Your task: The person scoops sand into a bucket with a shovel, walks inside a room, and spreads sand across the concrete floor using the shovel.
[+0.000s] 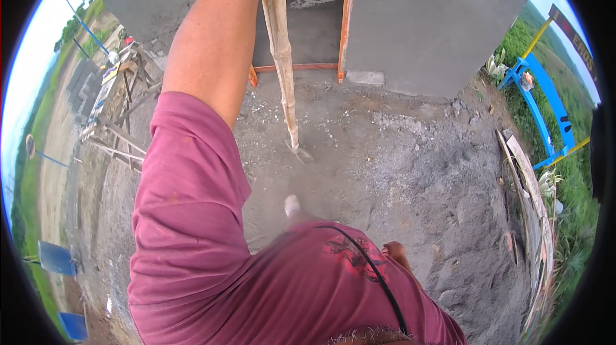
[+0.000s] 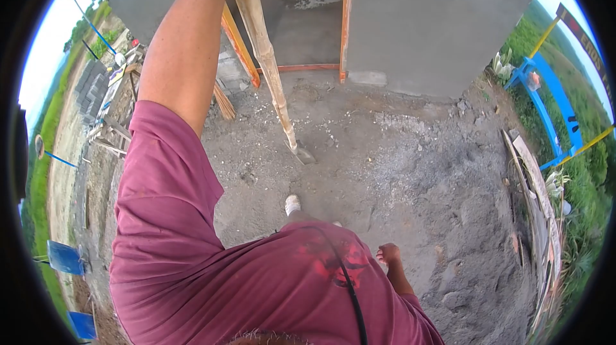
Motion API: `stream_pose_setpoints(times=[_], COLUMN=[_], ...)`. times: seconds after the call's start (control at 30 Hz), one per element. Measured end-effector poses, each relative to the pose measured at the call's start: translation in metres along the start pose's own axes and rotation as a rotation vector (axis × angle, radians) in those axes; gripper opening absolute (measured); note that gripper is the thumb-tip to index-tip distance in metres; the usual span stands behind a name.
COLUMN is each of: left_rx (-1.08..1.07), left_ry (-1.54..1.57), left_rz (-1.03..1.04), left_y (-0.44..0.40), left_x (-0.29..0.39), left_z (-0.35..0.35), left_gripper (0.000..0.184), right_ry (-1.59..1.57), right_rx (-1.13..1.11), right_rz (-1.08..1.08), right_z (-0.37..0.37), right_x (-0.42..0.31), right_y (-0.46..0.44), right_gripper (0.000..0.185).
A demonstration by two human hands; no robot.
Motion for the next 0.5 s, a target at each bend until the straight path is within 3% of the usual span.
stream_pose_setpoints(times=[0.2,0.5], left_rx=[-0.023,-0.012], left_ry=[0.007,0.03], left_rz=[0.02,-0.012], left_y=[-0.005,-0.005], left_x=[-0.009,-0.032], left_z=[-0.001,-0.009], left_gripper=[0.025,0.027], right_ry=[0.025,-0.002], right_rx=[-0.002,-0.075], right_rz=[-0.04,0.087], right_z=[-0.002,-0.004], right_x=[0.004,0.011], right_y=[-0.004,-0.016], right_gripper=[0.017,0.017])
Point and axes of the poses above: each hand's wrist, its own y-axis away from the middle knuckle, its own z-axis out of the palm, x = y × z, the point moved 9 cm from there along -y, towards the middle knuckle, and after that the axes turned 3 degrees about x, right-handed, at the moved point
